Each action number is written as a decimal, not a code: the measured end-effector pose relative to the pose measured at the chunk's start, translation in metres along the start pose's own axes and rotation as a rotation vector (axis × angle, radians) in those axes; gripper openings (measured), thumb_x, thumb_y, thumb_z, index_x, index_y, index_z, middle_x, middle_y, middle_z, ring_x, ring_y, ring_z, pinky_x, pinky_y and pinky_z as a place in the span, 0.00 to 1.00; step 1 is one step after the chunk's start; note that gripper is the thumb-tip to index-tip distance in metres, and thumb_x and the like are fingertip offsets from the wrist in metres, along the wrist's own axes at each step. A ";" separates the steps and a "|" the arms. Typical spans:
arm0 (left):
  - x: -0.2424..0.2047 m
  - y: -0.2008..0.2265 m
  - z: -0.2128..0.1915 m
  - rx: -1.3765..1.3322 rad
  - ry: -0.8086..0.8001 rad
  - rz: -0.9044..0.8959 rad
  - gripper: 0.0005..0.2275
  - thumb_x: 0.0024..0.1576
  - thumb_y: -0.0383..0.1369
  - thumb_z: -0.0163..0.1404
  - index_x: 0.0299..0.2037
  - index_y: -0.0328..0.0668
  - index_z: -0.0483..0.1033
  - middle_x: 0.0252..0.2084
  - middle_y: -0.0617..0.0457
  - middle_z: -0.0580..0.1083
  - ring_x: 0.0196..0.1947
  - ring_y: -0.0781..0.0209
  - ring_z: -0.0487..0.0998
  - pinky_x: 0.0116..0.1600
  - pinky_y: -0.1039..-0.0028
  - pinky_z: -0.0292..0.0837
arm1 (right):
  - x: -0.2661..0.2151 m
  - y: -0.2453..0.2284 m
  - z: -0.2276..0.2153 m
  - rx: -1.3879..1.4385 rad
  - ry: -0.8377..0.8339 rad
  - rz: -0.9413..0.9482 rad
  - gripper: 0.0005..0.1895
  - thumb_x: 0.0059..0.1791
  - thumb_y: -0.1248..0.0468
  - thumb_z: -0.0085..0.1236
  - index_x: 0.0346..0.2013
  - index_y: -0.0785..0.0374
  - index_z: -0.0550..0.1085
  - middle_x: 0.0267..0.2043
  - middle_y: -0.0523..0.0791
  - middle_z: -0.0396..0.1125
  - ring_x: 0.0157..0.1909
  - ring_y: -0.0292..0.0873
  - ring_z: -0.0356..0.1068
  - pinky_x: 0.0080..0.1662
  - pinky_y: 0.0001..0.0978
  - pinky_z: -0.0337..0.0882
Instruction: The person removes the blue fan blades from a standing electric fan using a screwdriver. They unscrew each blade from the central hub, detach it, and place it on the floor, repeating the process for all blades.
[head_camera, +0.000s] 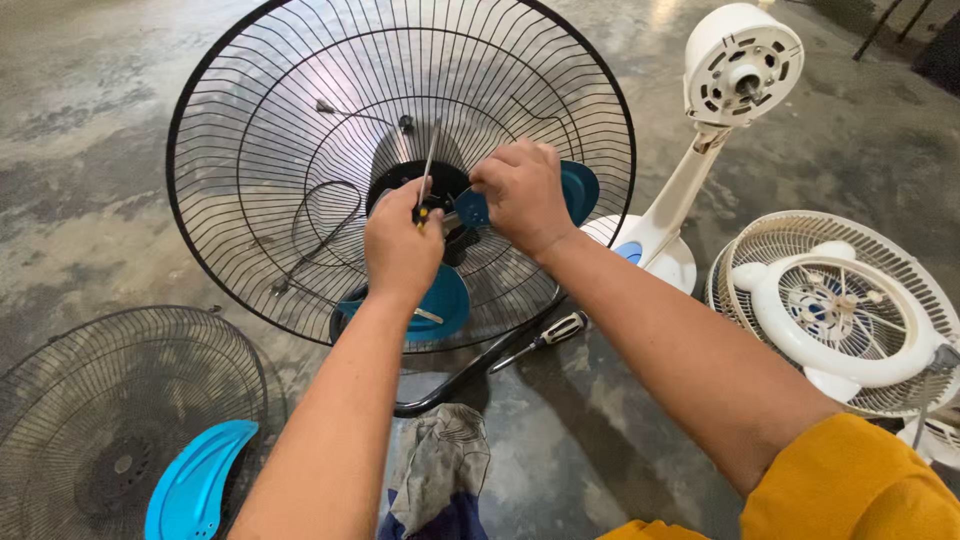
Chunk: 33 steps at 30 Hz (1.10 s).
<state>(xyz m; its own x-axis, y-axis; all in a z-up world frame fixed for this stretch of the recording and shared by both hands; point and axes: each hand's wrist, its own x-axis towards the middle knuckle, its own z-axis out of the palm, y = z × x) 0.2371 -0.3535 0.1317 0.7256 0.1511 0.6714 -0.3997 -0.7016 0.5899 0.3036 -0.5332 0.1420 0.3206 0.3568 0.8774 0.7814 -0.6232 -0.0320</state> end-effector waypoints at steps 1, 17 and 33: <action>0.003 0.003 0.007 -0.015 -0.005 -0.053 0.15 0.52 0.27 0.58 0.50 0.39 0.78 0.45 0.44 0.78 0.47 0.45 0.79 0.52 0.62 0.74 | 0.000 0.001 0.001 0.014 0.000 -0.002 0.04 0.46 0.67 0.63 0.32 0.53 0.77 0.34 0.38 0.69 0.44 0.46 0.68 0.51 0.44 0.62; 0.022 0.008 0.049 0.053 -0.070 -0.212 0.05 0.54 0.30 0.60 0.35 0.38 0.78 0.34 0.42 0.77 0.37 0.42 0.79 0.43 0.57 0.73 | -0.020 -0.010 -0.030 -0.169 0.085 0.127 0.22 0.46 0.59 0.64 0.54 0.52 0.72 0.58 0.44 0.64 0.65 0.49 0.60 0.69 0.54 0.48; 0.024 -0.005 0.018 0.015 -0.074 -0.153 0.06 0.52 0.29 0.61 0.37 0.39 0.81 0.34 0.46 0.79 0.35 0.49 0.80 0.43 0.63 0.74 | -0.091 0.074 0.004 0.459 0.186 1.116 0.16 0.57 0.54 0.51 0.34 0.65 0.71 0.28 0.41 0.62 0.30 0.36 0.58 0.35 0.33 0.65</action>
<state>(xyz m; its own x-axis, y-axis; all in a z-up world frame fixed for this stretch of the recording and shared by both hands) 0.2666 -0.3587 0.1363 0.8170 0.2055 0.5389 -0.2731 -0.6851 0.6753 0.3345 -0.6092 0.0574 0.8844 -0.3454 0.3139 0.2544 -0.2071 -0.9446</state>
